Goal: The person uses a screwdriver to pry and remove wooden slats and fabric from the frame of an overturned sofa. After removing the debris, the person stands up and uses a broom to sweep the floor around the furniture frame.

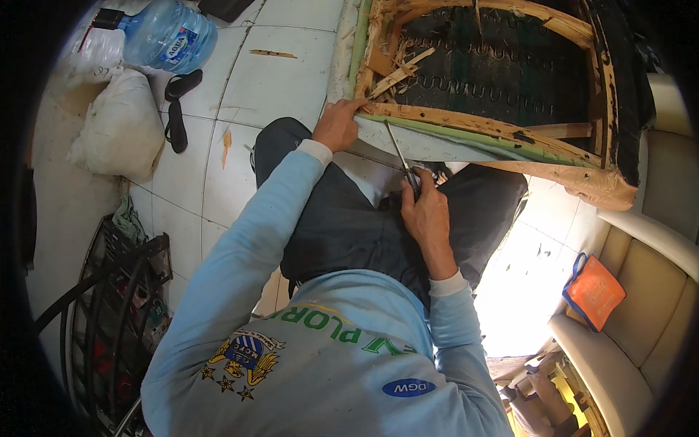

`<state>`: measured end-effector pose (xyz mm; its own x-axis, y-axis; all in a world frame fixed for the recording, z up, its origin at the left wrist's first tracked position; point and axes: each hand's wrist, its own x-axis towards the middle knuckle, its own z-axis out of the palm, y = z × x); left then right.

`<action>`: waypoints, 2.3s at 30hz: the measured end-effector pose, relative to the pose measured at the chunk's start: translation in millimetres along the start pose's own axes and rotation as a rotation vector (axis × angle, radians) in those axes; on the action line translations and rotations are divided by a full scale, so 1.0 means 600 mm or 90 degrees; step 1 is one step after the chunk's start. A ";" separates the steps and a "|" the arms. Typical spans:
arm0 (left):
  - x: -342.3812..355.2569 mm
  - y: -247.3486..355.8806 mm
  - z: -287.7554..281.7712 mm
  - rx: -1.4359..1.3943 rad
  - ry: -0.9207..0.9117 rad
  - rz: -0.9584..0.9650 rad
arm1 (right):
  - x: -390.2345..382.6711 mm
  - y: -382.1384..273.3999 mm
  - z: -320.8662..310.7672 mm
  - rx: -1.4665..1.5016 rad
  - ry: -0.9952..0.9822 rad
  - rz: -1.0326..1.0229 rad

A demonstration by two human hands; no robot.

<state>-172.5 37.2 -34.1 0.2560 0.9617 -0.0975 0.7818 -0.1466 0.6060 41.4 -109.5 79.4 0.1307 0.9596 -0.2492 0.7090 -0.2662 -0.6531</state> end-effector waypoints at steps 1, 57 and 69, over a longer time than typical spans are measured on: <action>0.002 -0.002 0.003 -0.016 0.008 0.002 | 0.000 0.000 0.002 0.010 0.010 -0.006; -0.073 0.067 0.046 0.144 -0.077 -0.063 | 0.038 -0.001 -0.005 0.004 0.127 -0.111; -0.061 0.065 0.038 -0.064 0.002 -0.068 | 0.020 0.007 -0.029 -0.024 0.079 -0.064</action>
<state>-138.5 -9.0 -24.7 0.1725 0.9715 -0.1626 0.7434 -0.0201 0.6686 57.7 -97.6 86.2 0.1411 0.9857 -0.0923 0.7481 -0.1672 -0.6422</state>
